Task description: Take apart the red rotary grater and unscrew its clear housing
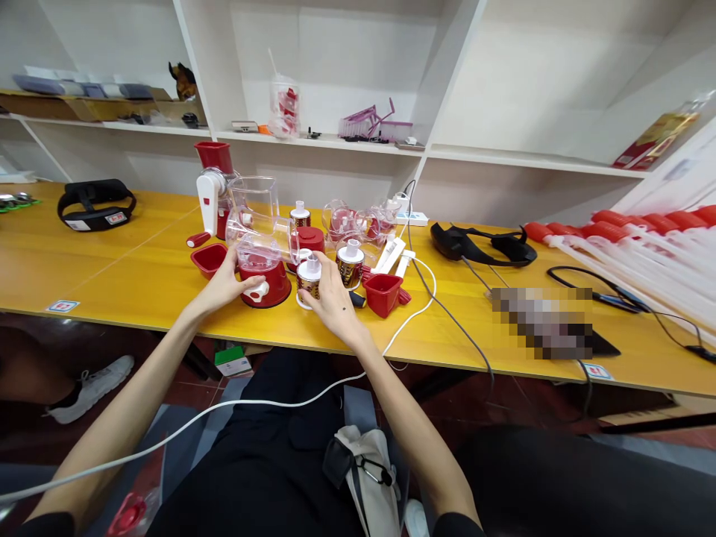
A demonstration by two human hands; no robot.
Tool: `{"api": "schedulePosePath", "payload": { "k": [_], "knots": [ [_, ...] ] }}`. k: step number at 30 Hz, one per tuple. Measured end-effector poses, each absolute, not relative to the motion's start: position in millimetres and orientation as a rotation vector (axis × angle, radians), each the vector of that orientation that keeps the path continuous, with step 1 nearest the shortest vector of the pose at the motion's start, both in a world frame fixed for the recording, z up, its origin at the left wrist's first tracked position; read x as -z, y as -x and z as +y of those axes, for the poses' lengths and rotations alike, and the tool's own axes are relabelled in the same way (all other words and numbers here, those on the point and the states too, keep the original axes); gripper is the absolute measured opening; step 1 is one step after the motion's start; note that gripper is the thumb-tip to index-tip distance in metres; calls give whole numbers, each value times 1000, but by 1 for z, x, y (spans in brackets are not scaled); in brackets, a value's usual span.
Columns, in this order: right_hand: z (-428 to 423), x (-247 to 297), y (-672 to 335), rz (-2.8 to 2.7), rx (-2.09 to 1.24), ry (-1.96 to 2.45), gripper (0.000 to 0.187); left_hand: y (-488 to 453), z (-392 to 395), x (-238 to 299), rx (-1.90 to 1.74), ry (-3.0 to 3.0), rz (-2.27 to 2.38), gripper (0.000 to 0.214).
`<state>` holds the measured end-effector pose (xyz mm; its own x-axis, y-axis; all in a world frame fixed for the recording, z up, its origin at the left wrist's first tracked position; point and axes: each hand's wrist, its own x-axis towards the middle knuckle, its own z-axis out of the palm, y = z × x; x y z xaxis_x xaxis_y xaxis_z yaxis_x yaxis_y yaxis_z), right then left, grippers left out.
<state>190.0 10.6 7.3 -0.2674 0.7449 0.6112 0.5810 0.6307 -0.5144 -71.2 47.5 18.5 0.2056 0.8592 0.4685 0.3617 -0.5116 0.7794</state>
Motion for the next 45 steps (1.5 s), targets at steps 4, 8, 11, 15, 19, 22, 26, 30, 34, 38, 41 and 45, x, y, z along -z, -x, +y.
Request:
{"api": "schedulePosePath", "payload": {
  "k": [4, 8, 11, 15, 19, 22, 26, 30, 34, 38, 41, 45],
  "knots": [
    [14, -5, -190, -1925, -206, 1107, 75, 80, 46, -25, -1177, -1976, 1086, 98],
    [18, -2, -191, -1939, -170, 1088, 78, 87, 45, -25, -1076, -2007, 1111, 110],
    [19, -2, -192, -1966, -144, 1081, 77, 85, 41, -26, -1078, -2028, 1121, 113],
    [11, -11, -194, -1890, -73, 1028, 60, 78, 34, -27, -1154, -1987, 1126, 111],
    [0, -29, -192, -1765, 8, 940, 48, 77, 31, -22, -1177, -1939, 1081, 105],
    [7, -48, -179, -1789, -11, 899, 65, 76, 27, -10, -1183, -1866, 1046, 92],
    [37, -73, -144, -1868, -83, 870, 97, 69, 25, 5, -1267, -1766, 1076, 90],
    [61, -84, -113, -1885, -167, 888, 117, 66, 28, 12, -1287, -1741, 1034, 91],
    [66, -85, -104, -1813, -298, 984, 121, 68, 29, 10, -1266, -1712, 987, 94],
    [67, -92, -100, -1706, -389, 1017, 115, 69, 31, 7, -1289, -1717, 934, 92],
    [68, -97, -94, -1652, -402, 992, 107, 70, 36, 6, -1309, -1660, 878, 87],
    [71, -98, -94, -1686, -474, 872, 97, 72, 43, 10, -1356, -1600, 873, 79]
  ]
}}
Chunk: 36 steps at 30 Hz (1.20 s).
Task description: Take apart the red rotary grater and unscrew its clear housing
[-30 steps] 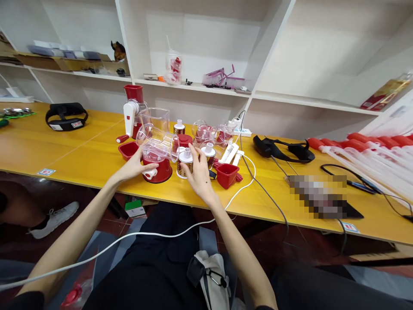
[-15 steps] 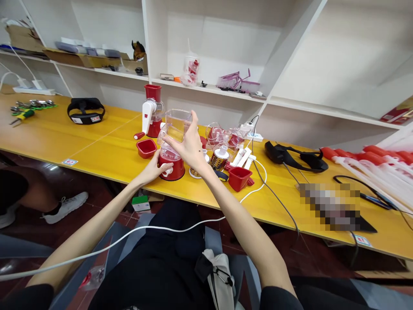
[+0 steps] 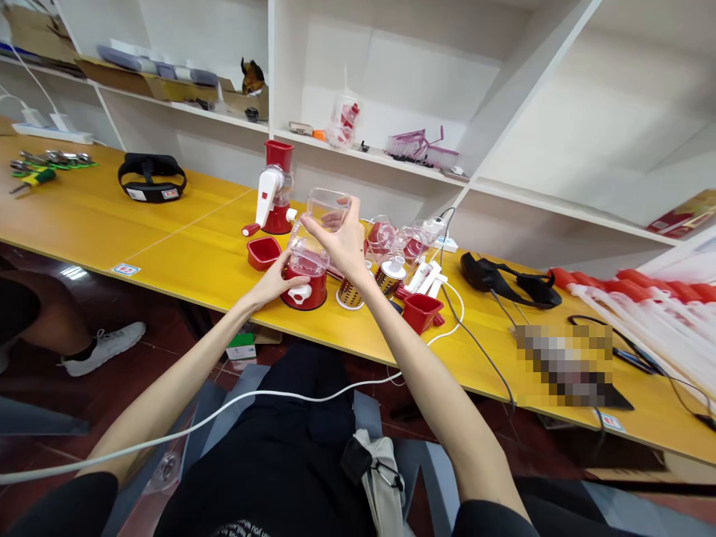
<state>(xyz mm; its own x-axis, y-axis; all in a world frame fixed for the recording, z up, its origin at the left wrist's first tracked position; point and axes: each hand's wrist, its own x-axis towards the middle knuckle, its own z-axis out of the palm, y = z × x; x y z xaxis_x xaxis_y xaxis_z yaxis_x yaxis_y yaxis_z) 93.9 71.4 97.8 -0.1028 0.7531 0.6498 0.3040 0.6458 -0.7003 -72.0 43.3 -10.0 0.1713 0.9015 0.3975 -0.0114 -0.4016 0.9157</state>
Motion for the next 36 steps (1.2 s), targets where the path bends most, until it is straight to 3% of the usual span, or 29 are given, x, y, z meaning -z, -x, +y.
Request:
{"api": "schedulePosePath", "payload": {
  "k": [14, 19, 24, 31, 36],
  "knots": [
    [96, -103, -114, -1934, -659, 745, 93, 71, 34, 1, -1392, -1655, 961, 72],
    [104, -104, -122, -2009, -620, 746, 94, 68, 34, 4, -1391, -1703, 968, 78],
    [91, -100, -114, -1871, -646, 718, 90, 67, 26, 3, -1383, -1791, 1003, 71],
    [79, -99, -105, -1843, -548, 751, 92, 65, 27, 7, -1365, -1816, 976, 81],
    [78, -100, -105, -1829, -544, 764, 94, 68, 21, 5, -1326, -1958, 1106, 74]
  ]
}}
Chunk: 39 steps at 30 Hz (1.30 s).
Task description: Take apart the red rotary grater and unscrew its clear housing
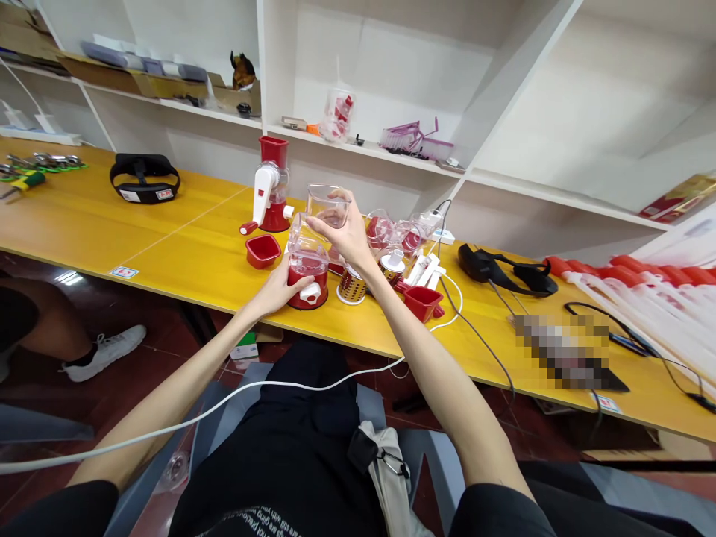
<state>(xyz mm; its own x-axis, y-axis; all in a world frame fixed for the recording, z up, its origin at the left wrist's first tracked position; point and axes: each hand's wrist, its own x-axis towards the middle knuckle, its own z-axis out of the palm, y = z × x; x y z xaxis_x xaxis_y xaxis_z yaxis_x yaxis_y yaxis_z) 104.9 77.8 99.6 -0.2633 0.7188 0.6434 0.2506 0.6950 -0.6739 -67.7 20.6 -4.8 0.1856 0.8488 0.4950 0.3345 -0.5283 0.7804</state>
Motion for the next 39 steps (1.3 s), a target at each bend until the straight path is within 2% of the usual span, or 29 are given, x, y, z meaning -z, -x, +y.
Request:
{"api": "schedulePosePath", "payload": {
  "k": [3, 6, 9, 12, 15, 21, 29, 39],
  "knots": [
    [79, -100, -105, -1822, -566, 747, 96, 67, 10, 1, -1247, -2017, 1364, 76],
    [81, -99, -105, -1838, -557, 736, 98, 66, 3, 1, -1164, -2039, 1586, 88],
    [81, -98, -105, -1835, -544, 723, 99, 65, 0, 3, -1084, -2069, 1719, 99],
    [79, -98, -104, -1819, -549, 715, 97, 66, -1, 4, -1019, -2072, 1760, 100],
    [79, -98, -105, -1817, -540, 723, 95, 70, 2, 2, -1033, -2023, 1656, 94],
    [87, -102, -110, -1859, -597, 728, 93, 85, 31, 10, -1263, -1667, 1023, 73],
    [90, -101, -111, -1870, -672, 690, 99, 83, 35, 22, -1278, -1588, 1039, 67],
    [101, -101, -117, -1922, -623, 701, 91, 81, 32, 22, -1297, -1747, 1057, 64]
  ]
}}
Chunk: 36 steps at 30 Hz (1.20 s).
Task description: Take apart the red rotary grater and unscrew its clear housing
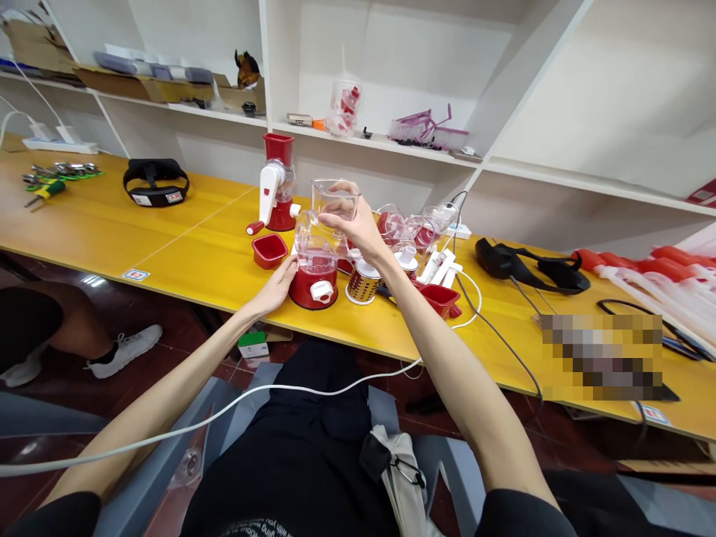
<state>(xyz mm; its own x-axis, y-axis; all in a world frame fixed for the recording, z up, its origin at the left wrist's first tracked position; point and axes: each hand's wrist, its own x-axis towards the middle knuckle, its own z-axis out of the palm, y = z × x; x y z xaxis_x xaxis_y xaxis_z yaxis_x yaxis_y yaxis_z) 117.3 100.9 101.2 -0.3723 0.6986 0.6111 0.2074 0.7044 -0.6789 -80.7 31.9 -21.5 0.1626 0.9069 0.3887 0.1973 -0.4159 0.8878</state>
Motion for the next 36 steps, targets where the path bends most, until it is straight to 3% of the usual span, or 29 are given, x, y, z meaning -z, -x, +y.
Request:
{"api": "schedulePosePath", "payload": {
  "k": [14, 18, 23, 31, 36],
  "knots": [
    [106, -123, -130, -1988, -1187, 472, 83, 77, 21, 11, -1248, -1697, 998, 65],
    [103, -125, -127, -2007, -1160, 477, 83, 76, 18, 7, -1214, -1684, 916, 68],
    [96, -125, -119, -1994, -1087, 521, 84, 69, 19, 1, -1214, -1747, 986, 109],
    [108, -137, -125, -2011, -1165, 505, 92, 71, 32, -6, -1168, -1766, 1000, 91],
    [105, -146, -123, -2001, -1030, 501, 92, 74, 34, -3, -1228, -1743, 1035, 98]
  ]
}}
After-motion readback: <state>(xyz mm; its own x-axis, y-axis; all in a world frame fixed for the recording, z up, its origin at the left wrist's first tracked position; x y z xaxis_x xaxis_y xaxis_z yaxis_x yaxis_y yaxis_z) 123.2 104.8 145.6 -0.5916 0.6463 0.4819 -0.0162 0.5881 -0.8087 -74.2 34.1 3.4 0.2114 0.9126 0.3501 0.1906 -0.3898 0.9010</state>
